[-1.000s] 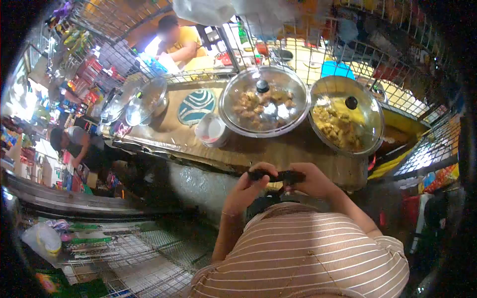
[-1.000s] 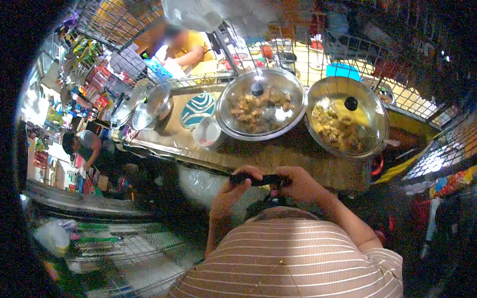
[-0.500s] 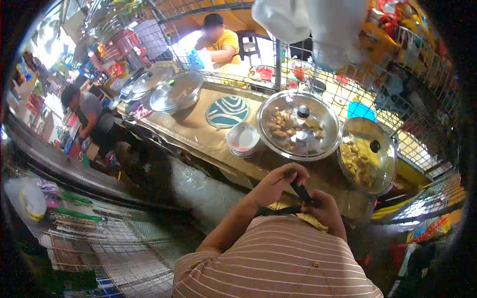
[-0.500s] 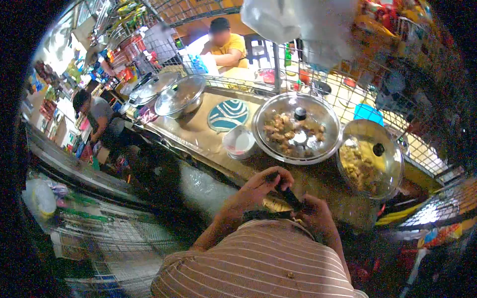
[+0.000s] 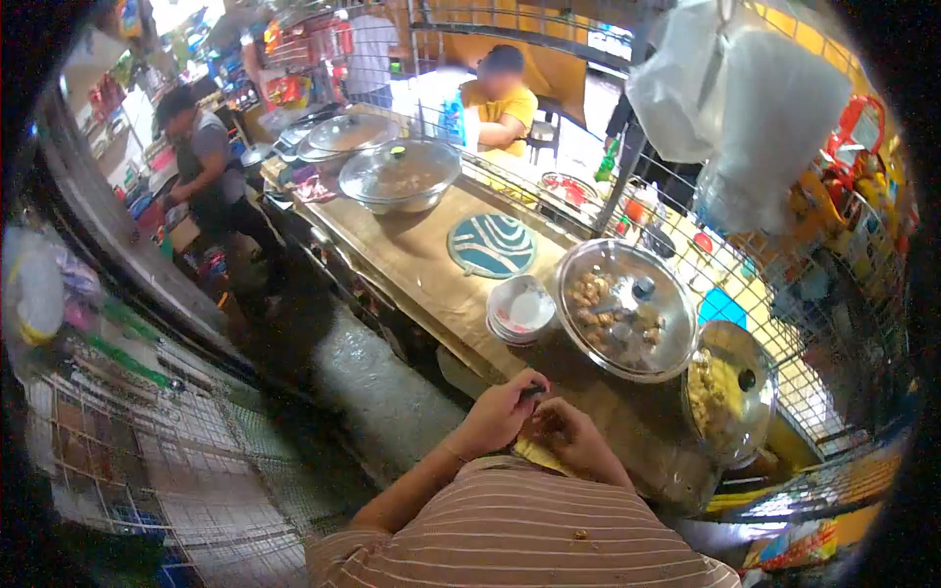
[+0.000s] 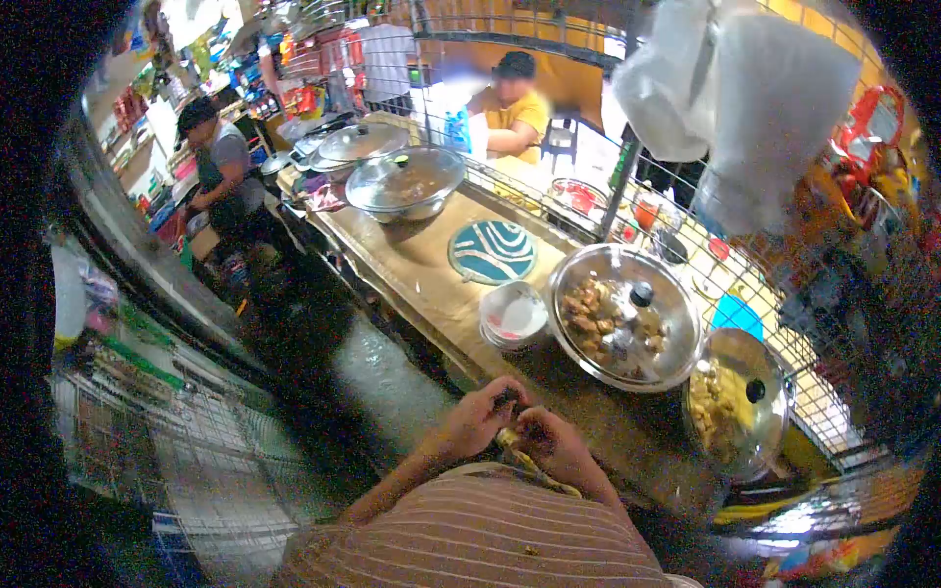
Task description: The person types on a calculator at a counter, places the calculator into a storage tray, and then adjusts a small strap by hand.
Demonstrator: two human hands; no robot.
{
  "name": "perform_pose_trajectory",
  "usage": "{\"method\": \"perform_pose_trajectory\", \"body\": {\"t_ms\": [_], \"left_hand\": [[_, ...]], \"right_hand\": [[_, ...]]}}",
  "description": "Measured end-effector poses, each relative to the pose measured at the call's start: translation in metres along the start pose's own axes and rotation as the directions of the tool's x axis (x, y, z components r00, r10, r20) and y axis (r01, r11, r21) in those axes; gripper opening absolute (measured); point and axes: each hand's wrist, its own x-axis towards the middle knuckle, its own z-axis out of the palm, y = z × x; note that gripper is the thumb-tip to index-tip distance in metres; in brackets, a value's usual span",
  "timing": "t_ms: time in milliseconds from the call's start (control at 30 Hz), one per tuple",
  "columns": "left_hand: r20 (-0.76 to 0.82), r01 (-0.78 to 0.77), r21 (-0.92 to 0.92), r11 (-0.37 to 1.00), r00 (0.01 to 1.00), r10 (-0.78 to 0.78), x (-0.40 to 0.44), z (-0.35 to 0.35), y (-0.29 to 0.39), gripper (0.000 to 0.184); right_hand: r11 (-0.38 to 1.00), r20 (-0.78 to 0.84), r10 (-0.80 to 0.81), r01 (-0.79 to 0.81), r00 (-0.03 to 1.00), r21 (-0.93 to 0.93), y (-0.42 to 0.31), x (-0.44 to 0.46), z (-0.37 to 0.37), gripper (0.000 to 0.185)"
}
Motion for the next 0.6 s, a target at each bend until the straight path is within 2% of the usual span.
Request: {"method": "perform_pose_trajectory", "body": {"t_ms": [67, 100, 167, 233, 267, 333, 400, 433, 500, 533, 567, 600], "left_hand": [[-0.151, 0.162, 0.199, 0.967, 0.98, -0.133, -0.012, 0.002, -0.006, 0.03], [-0.176, 0.168, 0.207, 0.964, 0.975, -0.133, -0.016, -0.002, -0.006, 0.03], [-0.143, 0.337, 0.179, 0.924, 0.938, -0.314, -0.024, -0.007, -0.007, 0.044], [-0.201, 0.349, 0.188, 0.918, 0.929, -0.312, -0.033, -0.008, -0.012, 0.044], [-0.234, 0.36, 0.193, 0.913, 0.921, -0.313, -0.038, -0.005, -0.016, 0.044], [-0.272, 0.372, 0.18, 0.91, 0.908, -0.318, -0.049, 0.001, -0.027, 0.045], [-0.25, 0.246, 0.032, 0.969, 0.94, -0.231, -0.055, -0.007, -0.05, 0.047], [-0.262, 0.226, 0.038, 0.973, 0.942, -0.208, -0.06, -0.009, -0.065, 0.047], [-0.228, 0.345, 0.086, 0.935, 0.92, -0.319, -0.075, -0.012, -0.091, 0.048], [-0.234, 0.338, 0.102, 0.936, 0.922, -0.308, -0.076, -0.015, -0.085, 0.048], [-0.269, 0.392, 0.101, 0.915, 0.896, -0.354, -0.081, -0.015, -0.077, 0.048], [-0.305, 0.446, 0.094, 0.89, 0.864, -0.401, -0.084, -0.015, -0.073, 0.048]], "right_hand": [[0.998, -0.012, -0.068, 0.068, 0.998, -0.006, -0.009, 0.013, 0.006, 0.031], [0.998, -0.043, -0.06, 0.062, 0.997, 0.031, -0.011, 0.019, 0.008, 0.034], [0.995, -0.051, -0.065, 0.068, 0.997, 0.067, -0.01, 0.032, 0.012, 0.037], [0.984, 0.019, -0.065, 0.061, 0.998, 0.167, 0.004, 0.044, 0.015, 0.033], [0.986, 0.037, -0.064, 0.057, 0.997, 0.159, 0.014, 0.051, 0.017, 0.033], [0.984, 0.099, -0.176, 0.171, 0.979, 0.056, 0.039, 0.063, 0.023, 0.026], [0.989, 0.125, -0.138, 0.131, 0.983, 0.061, 0.056, 0.071, 0.032, 0.02], [0.992, 0.138, -0.111, 0.101, 0.984, 0.081, 0.064, 0.078, 0.036, 0.014], [0.976, 0.171, -0.078, 0.04, 0.982, 0.214, 0.091, 0.082, 0.047, 0.012], [0.992, 0.187, 0.01, -0.033, 0.982, 0.124, 0.08, 0.082, 0.05, 0.012], [0.991, 0.186, -0.003, -0.022, 0.983, 0.13, 0.083, 0.088, 0.054, 0.012], [0.996, 0.205, -0.07, 0.058, 0.976, 0.064, 0.086, 0.092, 0.057, 0.012]]}}
